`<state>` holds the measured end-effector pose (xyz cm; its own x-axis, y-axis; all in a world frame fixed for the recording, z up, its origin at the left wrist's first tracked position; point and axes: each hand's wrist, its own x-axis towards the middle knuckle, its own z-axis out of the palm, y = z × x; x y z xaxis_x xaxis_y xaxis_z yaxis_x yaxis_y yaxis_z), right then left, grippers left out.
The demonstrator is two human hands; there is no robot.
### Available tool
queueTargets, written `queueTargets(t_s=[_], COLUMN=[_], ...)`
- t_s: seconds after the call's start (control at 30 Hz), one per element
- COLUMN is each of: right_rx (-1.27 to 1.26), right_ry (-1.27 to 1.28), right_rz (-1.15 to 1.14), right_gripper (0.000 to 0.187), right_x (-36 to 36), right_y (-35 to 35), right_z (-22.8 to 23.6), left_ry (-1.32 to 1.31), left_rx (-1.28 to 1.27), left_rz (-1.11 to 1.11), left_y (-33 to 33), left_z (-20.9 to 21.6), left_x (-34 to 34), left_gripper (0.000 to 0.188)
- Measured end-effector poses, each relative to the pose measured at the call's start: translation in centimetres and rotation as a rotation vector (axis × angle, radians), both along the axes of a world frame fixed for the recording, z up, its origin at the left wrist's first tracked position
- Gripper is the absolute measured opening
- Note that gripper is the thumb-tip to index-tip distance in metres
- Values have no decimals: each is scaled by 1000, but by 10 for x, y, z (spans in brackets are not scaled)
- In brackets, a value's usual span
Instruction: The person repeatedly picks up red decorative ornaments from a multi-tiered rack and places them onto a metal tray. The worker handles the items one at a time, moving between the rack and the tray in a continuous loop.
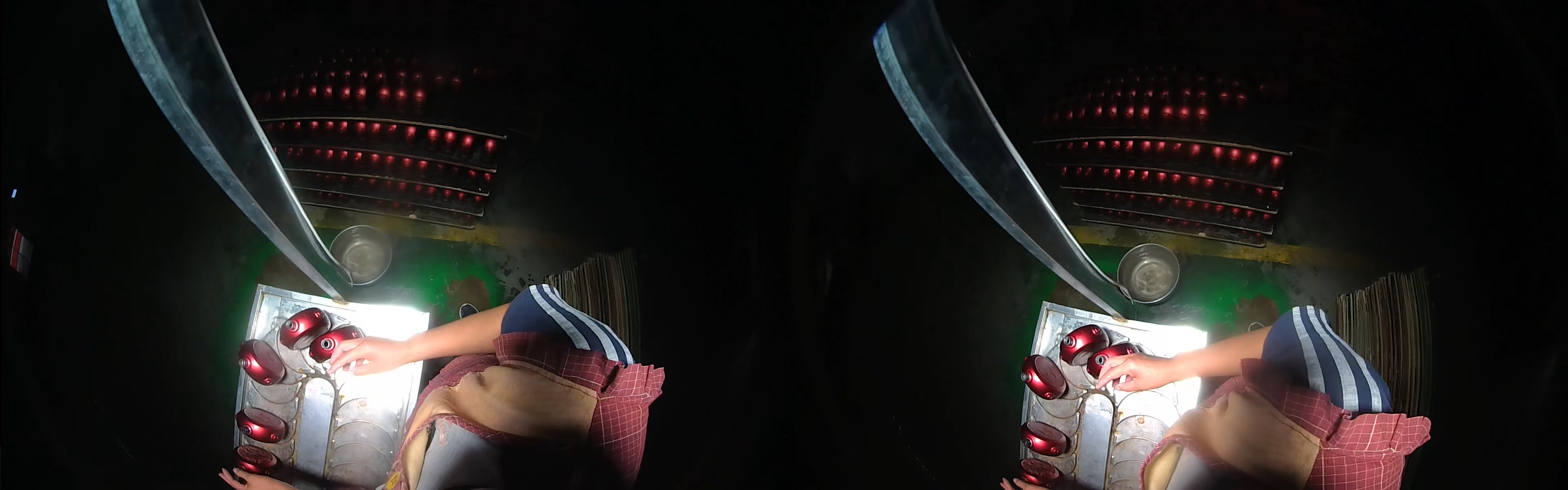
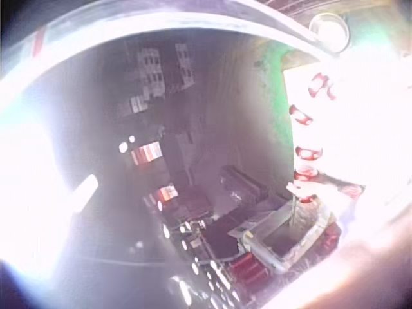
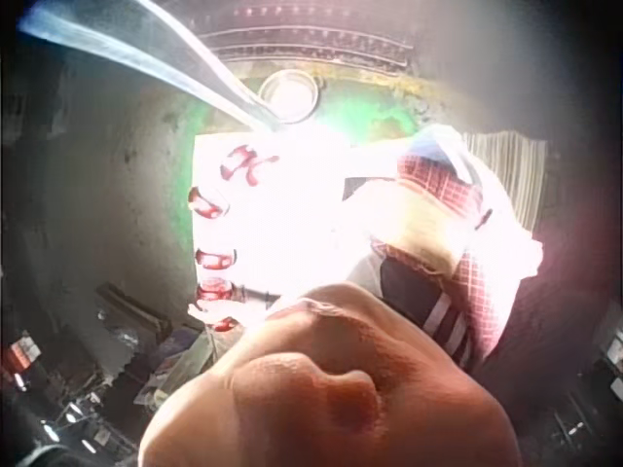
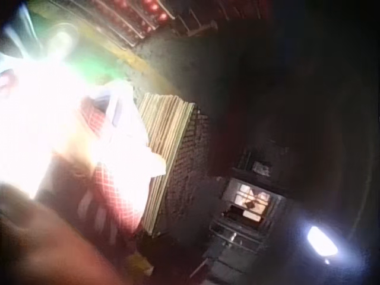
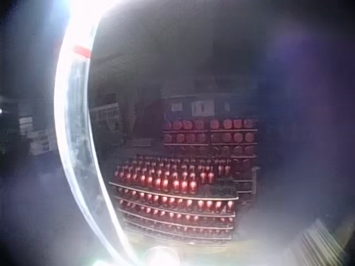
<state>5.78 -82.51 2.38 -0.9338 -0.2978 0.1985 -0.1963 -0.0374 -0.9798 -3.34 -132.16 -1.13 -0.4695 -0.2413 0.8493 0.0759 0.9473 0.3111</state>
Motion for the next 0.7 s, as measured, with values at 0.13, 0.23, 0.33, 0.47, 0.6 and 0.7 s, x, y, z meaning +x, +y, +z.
queueTargets(t_s=[0.13, 0.23, 0.33, 0.47, 0.6, 0.7], right_rx=[235, 260, 180, 225, 207, 321], right_ry=[-123, -207, -149, -135, -109, -133], right_rz=[-607, -942, -1062, -1144, -1274, -1288], right_gripper=[34, 31, 34, 39, 46, 47], right_x=[74, 129, 155, 151, 124, 95], right_y=[176, 294, 387, 490, 568, 621], right_z=[-37, -48, -46, -28, -10, 3], left_ry=[-82, -328, -627, -914, -820, -711], left_rx=[412, 755, 1024, 867, 385, 68], left_rz=[-225, -438, -951, -1213, -1475, -1464], left_y=[164, 323, 486, 662, 814, 924], left_z=[27, 39, 41, 60, 68, 60], left_x=[35, 64, 70, 40, -12, -57], left_gripper=[25, 23, 22, 28, 37, 46])
